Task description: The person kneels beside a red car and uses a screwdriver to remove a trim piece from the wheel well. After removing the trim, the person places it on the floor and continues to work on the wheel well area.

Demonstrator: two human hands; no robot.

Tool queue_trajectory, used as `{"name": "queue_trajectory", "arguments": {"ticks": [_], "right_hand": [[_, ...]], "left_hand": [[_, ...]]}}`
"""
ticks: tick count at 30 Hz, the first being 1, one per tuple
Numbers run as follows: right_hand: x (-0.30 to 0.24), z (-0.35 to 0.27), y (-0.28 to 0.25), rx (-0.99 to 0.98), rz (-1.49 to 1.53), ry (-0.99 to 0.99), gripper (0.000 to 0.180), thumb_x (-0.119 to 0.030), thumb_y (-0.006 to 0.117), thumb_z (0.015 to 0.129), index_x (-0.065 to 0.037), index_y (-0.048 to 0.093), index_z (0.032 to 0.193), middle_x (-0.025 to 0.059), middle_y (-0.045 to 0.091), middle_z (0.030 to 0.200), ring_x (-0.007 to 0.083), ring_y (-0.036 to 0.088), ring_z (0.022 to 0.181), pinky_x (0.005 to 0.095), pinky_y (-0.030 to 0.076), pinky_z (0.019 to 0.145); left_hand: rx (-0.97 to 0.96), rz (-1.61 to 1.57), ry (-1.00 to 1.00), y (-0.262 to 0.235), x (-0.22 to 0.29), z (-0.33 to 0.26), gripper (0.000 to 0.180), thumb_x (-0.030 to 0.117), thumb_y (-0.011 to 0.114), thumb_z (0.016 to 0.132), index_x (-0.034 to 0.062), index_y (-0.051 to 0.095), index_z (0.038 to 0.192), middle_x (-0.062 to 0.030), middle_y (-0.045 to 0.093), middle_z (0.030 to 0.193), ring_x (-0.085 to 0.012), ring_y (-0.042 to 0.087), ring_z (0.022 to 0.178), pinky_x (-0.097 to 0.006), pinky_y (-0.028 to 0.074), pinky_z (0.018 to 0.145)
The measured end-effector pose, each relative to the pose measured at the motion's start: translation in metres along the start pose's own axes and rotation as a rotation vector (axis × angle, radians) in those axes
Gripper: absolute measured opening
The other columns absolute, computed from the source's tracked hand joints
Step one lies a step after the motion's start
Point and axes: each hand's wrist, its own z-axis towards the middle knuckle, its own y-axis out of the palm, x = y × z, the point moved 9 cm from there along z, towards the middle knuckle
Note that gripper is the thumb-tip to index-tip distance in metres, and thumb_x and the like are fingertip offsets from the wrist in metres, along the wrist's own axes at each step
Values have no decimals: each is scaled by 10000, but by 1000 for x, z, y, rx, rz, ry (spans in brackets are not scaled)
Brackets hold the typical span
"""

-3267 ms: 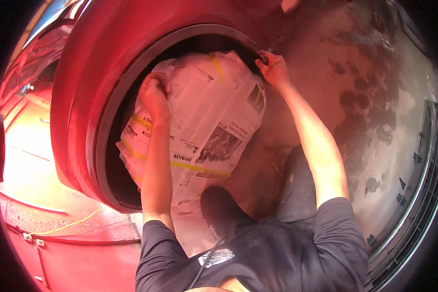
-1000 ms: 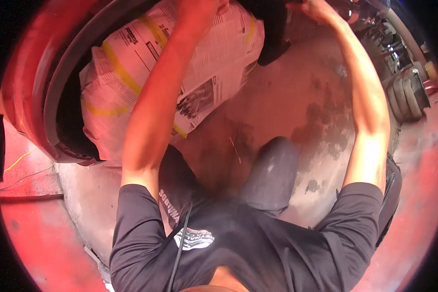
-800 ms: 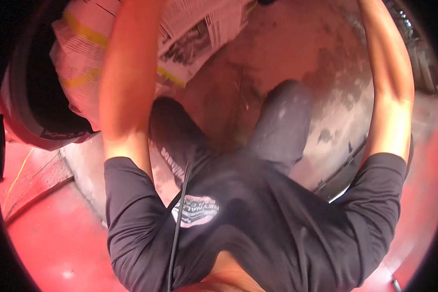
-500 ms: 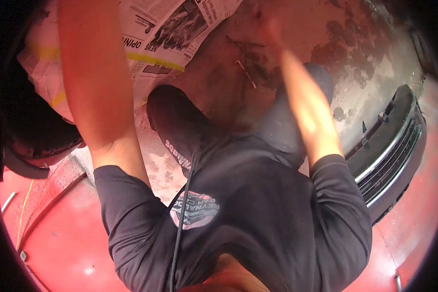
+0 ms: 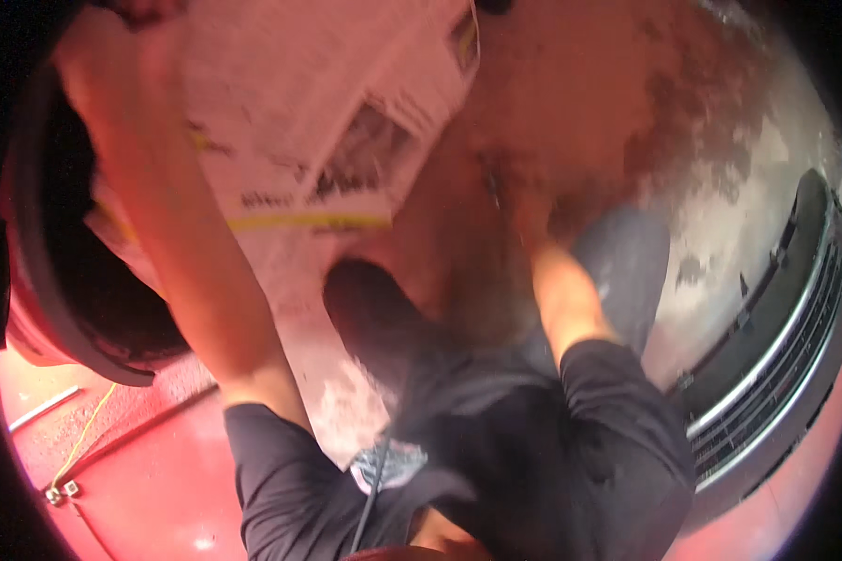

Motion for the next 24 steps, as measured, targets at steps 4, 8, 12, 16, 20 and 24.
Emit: {"name": "queue_trajectory", "arguments": {"ticks": [4, 8, 12, 16, 20, 24], "right_hand": [[-3, -34, -20, 8, -169, 21, 438, -67, 507, 855, -183, 603, 1266, 161, 430, 1463, 399, 392, 1354, 549, 408, 1022], [-37, -53, -90, -537, -265, 509, 318, -188, 610, 818, -95, 643, 1121, 190, 650, 1148, 395, 628, 1066, 491, 501, 920], [-70, -75, -158, -409, -22, 625, 351, -241, 634, 815, -76, 654, 1124, 225, 666, 1104, 399, 619, 1091, 476, 495, 928], [-157, -35, -280, -159, 244, 524, 401, -147, 652, 804, -52, 572, 1185, 223, 667, 1111, 388, 632, 1077, 440, 504, 903], [-254, 28, -436, -74, 167, 481, 436, -69, 648, 783, -66, 540, 1206, 198, 654, 873, 303, 669, 790, 407, 509, 712], [-332, 81, -555, 59, 86, 92, 414, -74, 616, 792, -74, 618, 1206, 158, 649, 931, 281, 631, 765, 382, 504, 740]], "left_hand": [[-16, -242, -161, 33, -17, 13, 282, 388, 636, 905, 113, 577, 931, 49, 333, 635, -74, 298, 509, -240, 257, 454], [97, -524, -380, 9, -30, 0, 235, 344, 650, 914, 145, 533, 866, 63, 309, 633, -68, 276, 504, -234, 237, 447], [260, -655, -457, 26, -23, -8, 296, 317, 671, 928, 173, 466, 770, 64, 323, 622, -62, 289, 500, -241, 250, 454], [462, -643, -589, 40, -17, -15, 396, 479, 685, 887, 137, 486, 866, 58, 261, 611, -77, 243, 515, -255, 210, 471], [613, -666, -695, 50, -18, -10, 284, 321, 651, 928, 114, 470, 858, 51, 260, 620, -74, 252, 494, -259, 240, 454], [710, -819, -881, 49, -26, -13, 175, 237, 596, 924, 110, 479, 895, 46, 237, 600, -94, 237, 472, -265, 240, 442]]}}
